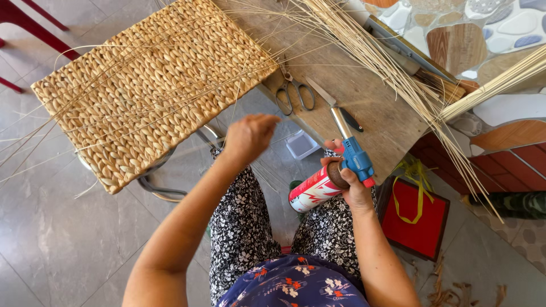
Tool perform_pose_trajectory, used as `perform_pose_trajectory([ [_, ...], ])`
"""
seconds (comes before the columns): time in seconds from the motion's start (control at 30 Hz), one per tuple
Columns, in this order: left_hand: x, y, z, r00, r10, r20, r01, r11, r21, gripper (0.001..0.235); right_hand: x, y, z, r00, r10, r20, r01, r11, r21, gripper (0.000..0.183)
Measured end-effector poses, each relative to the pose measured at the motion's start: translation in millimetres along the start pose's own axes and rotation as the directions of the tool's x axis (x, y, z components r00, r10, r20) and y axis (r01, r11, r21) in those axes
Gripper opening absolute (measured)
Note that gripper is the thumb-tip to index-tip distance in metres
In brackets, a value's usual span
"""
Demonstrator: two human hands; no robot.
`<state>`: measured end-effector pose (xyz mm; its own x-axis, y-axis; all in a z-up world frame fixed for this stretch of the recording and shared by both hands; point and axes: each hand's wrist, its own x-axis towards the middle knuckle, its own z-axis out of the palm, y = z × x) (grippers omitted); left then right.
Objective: The person uses a handheld blowtorch to heat and straighten individual strands of dried plant fiber. They repeatedly pick up a strand, pass the flame along its length, and place it back onto a woven mat resting on a stool. The process is performed one strand at a time.
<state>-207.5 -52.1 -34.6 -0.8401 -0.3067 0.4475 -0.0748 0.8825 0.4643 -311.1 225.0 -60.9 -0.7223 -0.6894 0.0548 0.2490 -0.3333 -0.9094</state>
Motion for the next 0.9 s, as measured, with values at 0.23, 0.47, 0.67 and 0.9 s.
perform_pose_trajectory([
  [0.23, -52, 65, 16, 0.989, -0.051, 0.141, 0.079, 0.977, -0.198, 0.017, -4, -5, 8, 0.998, 0.015, 0.053, -0.011, 0.997, -0.070, 0.096],
  [0.47, -103, 77, -13, 0.930, -0.245, 0.275, 0.332, 0.881, -0.336, 0.022, -6, -4, 8, 0.998, -0.012, 0.066, 0.017, 0.996, -0.085, 0.097],
  [0.67, -143, 64, -58, 0.776, -0.570, 0.271, 0.631, 0.701, -0.333, 0.022, -25, -5, 22, 0.975, 0.034, 0.221, -0.009, 0.994, -0.111, 0.099],
  [0.9, -187, 52, -87, 0.730, -0.676, 0.106, 0.634, 0.610, -0.476, 0.022, -51, -13, 17, 0.992, 0.055, 0.109, -0.056, 0.998, 0.007, 0.090],
])
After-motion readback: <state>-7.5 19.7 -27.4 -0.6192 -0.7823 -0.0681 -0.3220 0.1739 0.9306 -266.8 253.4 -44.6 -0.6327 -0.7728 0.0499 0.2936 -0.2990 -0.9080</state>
